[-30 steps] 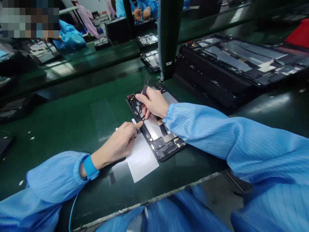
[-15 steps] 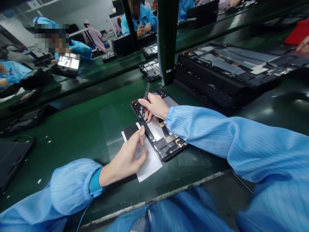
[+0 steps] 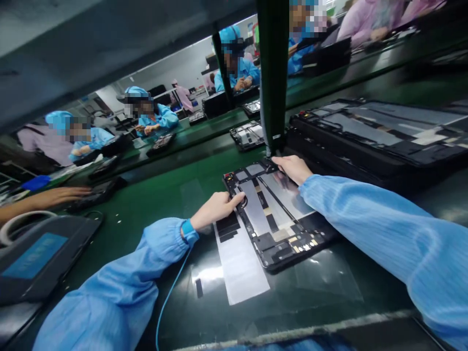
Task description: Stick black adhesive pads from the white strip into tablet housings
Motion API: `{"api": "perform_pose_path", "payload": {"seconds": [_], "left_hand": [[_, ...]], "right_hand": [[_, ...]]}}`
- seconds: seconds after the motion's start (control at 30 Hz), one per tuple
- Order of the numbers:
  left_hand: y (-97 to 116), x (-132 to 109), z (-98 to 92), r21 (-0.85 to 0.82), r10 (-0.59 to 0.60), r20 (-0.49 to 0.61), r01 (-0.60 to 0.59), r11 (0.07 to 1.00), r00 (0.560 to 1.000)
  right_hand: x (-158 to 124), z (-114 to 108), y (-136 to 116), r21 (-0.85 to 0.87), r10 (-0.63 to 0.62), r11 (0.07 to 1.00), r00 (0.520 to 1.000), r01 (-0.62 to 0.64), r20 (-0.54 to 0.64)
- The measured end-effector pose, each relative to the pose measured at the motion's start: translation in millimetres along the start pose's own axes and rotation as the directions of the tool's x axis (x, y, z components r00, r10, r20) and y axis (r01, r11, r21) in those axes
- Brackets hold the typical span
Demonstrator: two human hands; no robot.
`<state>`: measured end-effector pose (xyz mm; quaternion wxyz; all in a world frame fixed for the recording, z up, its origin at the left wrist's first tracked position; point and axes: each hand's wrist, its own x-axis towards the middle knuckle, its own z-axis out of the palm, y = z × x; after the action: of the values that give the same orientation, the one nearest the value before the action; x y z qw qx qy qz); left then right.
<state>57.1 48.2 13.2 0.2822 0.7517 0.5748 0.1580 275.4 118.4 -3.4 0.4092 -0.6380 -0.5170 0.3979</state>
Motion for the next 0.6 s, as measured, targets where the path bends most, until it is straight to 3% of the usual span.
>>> {"api": "perform_pose_path", "payload": {"seconds": [0.1, 0.2, 0.3, 0.43, 0.6], "left_hand": [[13.5, -4.8, 10.3, -0.342, -0.005, -0.053, -0.013, 0.940, 0.999], [24.2, -0.3, 5.7, -0.761, -0.054, -0.112, -0.051, 0.646, 0.992], [17.3, 13.0, -18.4, -0.853, -0.227, -0.257, -0.110, 0.509, 0.940], [-22.4, 37.8, -65.8, -0.848, -0.396, -0.446, -0.239, 0.473, 0.803], [-91.8, 59.8, -104.4, -0.815, -0.649, -0.579, -0.336, 0.472, 0.492]], "right_hand": [[-2.8, 2.8, 1.5, 0.120, 0.010, 0.993, 0.998, -0.016, 0.055], [-9.2, 1.6, -5.6, 0.209, -0.006, 0.978, 0.992, -0.020, 0.125], [-14.6, -0.3, -9.5, 0.320, -0.074, 0.947, 0.976, 0.006, 0.202], [-10.3, 0.7, 1.0, 0.416, -0.109, 0.909, 0.955, -0.016, 0.275], [-0.8, 5.8, 16.8, 0.364, -0.121, 0.931, 0.947, 0.005, 0.297]]}}
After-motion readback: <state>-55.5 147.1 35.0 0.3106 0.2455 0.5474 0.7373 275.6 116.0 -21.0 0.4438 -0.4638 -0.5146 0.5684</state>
